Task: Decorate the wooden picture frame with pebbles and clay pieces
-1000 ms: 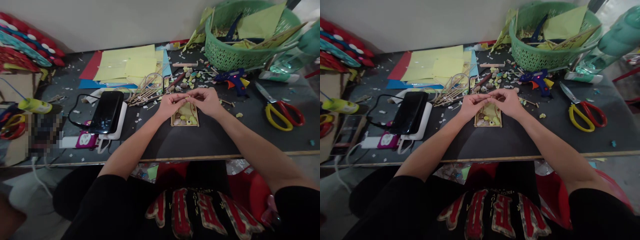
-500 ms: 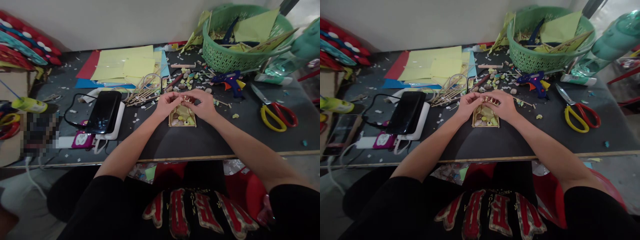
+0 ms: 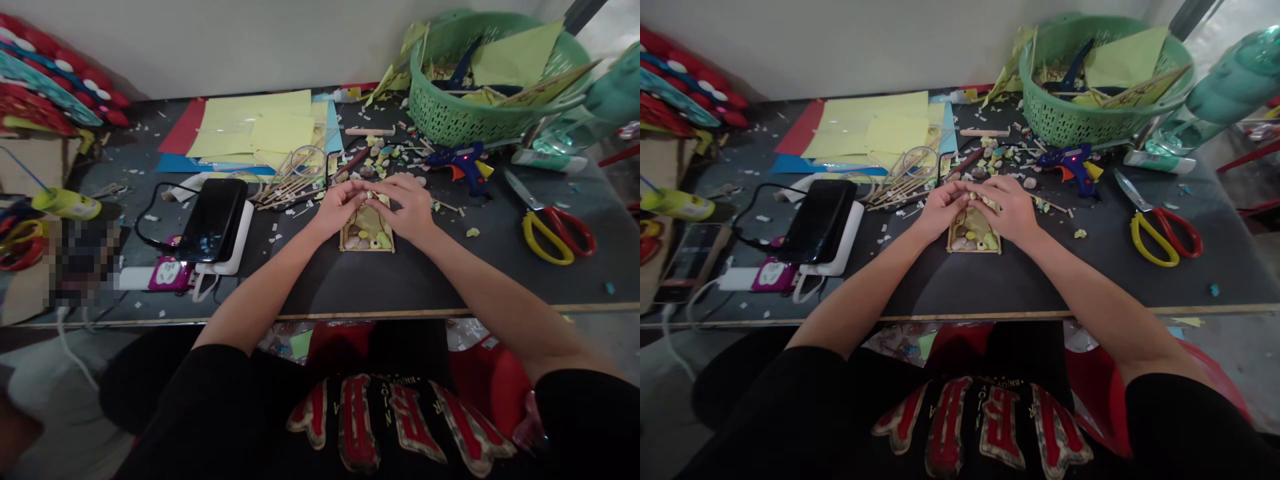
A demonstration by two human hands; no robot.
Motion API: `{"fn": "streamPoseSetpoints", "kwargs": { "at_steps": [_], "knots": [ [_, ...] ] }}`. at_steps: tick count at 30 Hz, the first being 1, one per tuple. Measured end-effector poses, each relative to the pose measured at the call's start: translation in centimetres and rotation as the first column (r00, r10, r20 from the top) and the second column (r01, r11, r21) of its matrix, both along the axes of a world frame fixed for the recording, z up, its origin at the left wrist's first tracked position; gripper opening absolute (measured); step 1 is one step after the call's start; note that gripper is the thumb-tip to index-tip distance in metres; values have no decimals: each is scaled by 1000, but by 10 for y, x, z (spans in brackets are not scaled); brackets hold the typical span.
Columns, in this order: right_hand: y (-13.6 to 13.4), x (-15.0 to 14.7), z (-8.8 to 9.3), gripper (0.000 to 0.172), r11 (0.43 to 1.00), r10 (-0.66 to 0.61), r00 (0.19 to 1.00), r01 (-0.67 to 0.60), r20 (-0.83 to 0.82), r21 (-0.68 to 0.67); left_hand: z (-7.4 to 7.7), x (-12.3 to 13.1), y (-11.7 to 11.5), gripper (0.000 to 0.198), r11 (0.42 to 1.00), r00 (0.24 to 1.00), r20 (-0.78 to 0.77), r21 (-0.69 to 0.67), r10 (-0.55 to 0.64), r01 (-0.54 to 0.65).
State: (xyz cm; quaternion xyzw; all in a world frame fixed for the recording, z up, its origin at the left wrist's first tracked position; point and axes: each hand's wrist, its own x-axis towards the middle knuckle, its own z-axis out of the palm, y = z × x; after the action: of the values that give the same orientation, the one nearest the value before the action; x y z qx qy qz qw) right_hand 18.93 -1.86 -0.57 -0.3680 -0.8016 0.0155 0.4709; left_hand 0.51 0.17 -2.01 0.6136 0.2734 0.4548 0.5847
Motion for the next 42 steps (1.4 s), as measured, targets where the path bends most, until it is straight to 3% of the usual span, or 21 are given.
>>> {"fn": "streamPoseSetpoints", "kwargs": {
  "at_steps": [5,13,18,24,27,31,34,38,42],
  "knots": [
    [0,0,1,20,1000,4,1000,-4,-4,4,1,0,0,35,1000,999,37,-5,11,-11],
    [0,1,2,30,990,38,999,-39,-9,-138,-1,-2,-2,45,996,1000,17,-86,-9,11],
    [0,-1,5,33,961,116,991,-128,-61,-244,5,0,-8,55,994,996,22,-65,84,-82],
    [-2,-3,6,30,914,144,972,-204,-188,-351,5,3,-7,42,994,994,-26,-19,109,-110],
    [0,-2,2,32,874,100,968,-196,-229,-445,4,2,-8,34,983,971,-153,58,181,-174],
    [3,-2,-8,36,817,-2,942,-192,-336,-543,8,0,-13,33,886,833,-328,296,446,-358],
    [4,-2,-13,36,788,-70,918,-190,-391,-586,10,-2,-15,36,771,742,-314,489,592,-408],
    [4,-2,-16,34,790,-79,942,-141,-328,-596,7,-5,-11,35,656,709,-258,660,656,-367],
    [6,-2,-15,39,778,-37,913,-228,-406,-585,5,-6,-6,23,557,729,-273,811,628,-177]
  ]
}}
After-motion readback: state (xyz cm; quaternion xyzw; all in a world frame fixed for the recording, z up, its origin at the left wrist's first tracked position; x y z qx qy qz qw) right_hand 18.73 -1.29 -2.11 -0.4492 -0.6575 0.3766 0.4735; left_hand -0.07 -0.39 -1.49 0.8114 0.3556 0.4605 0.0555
